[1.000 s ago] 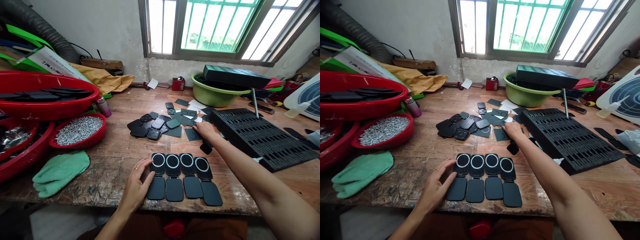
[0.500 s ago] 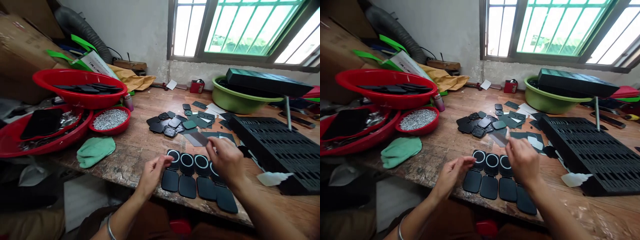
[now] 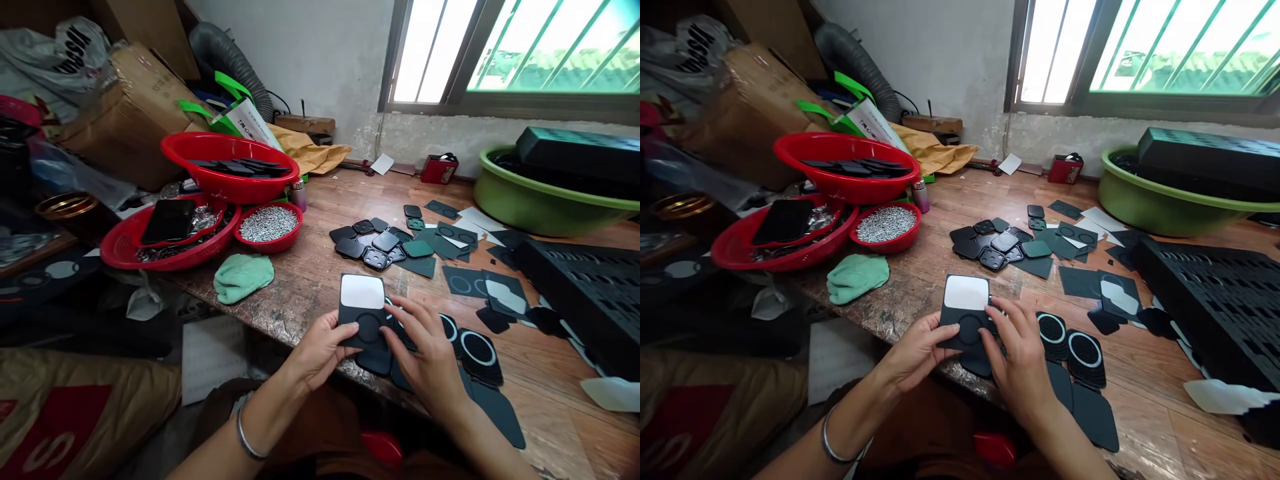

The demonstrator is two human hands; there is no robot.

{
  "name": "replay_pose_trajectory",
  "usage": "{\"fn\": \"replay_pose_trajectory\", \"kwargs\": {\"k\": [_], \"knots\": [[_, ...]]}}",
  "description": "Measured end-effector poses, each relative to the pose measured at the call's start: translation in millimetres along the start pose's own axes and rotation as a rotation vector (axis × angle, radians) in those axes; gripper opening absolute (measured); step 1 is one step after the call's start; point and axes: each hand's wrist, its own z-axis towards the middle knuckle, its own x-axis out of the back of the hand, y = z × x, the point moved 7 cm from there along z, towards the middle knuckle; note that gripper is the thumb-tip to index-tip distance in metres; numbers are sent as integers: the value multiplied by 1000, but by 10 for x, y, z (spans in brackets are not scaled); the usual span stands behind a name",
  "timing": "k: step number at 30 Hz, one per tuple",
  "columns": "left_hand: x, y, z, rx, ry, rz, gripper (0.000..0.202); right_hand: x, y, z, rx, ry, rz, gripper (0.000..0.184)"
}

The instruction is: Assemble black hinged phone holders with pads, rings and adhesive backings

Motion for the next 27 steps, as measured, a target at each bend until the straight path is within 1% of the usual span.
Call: {"fn": "replay_pose_trajectory", "kwargs": {"k": [2, 4, 7, 9, 10, 11, 13, 16, 17, 19, 21, 23, 25, 27], "knots": [[15, 4, -27, 5, -18, -5, 35, -89, 96, 21, -129, -82, 105, 29], [33, -4, -53, 15, -41, -1, 34, -215, 186, 4, -286, -189, 262, 29], [69, -12, -94, -4, -40, 34, 32, -365, 274, -48, -514, -305, 461, 21], [92, 8, -114, -51, -16, 77, 33, -413, 268, -56, -577, -356, 499, 15], [100, 19, -120, -69, -3, 99, 33, -419, 245, -46, -566, -368, 483, 12], [109, 31, -121, -84, 10, 118, 34, -413, 209, -26, -528, -365, 449, 9], [133, 66, -114, -118, 44, 136, 36, -369, 102, 28, -375, -298, 346, 8], [183, 103, -105, -162, 97, 83, 35, -280, -108, 52, -64, -98, 141, 21], [206, 92, -106, -156, 119, 45, 36, -267, -168, 34, 24, -37, 70, 26], [245, 32, -113, -106, 155, -48, 36, -271, -256, -21, 146, 48, -46, 32], [281, -24, -117, -58, 178, -145, 35, -286, -332, -82, 229, 91, -110, 36], [359, -26, -103, -39, 218, -178, 33, -296, -433, -145, 304, 95, -107, 37], [532, 58, -72, -57, 308, -136, 32, -290, -541, -196, 345, 67, -46, 35], [793, 246, -38, -132, 417, -65, 34, -241, -595, -213, 297, 54, 55, 30]]}}
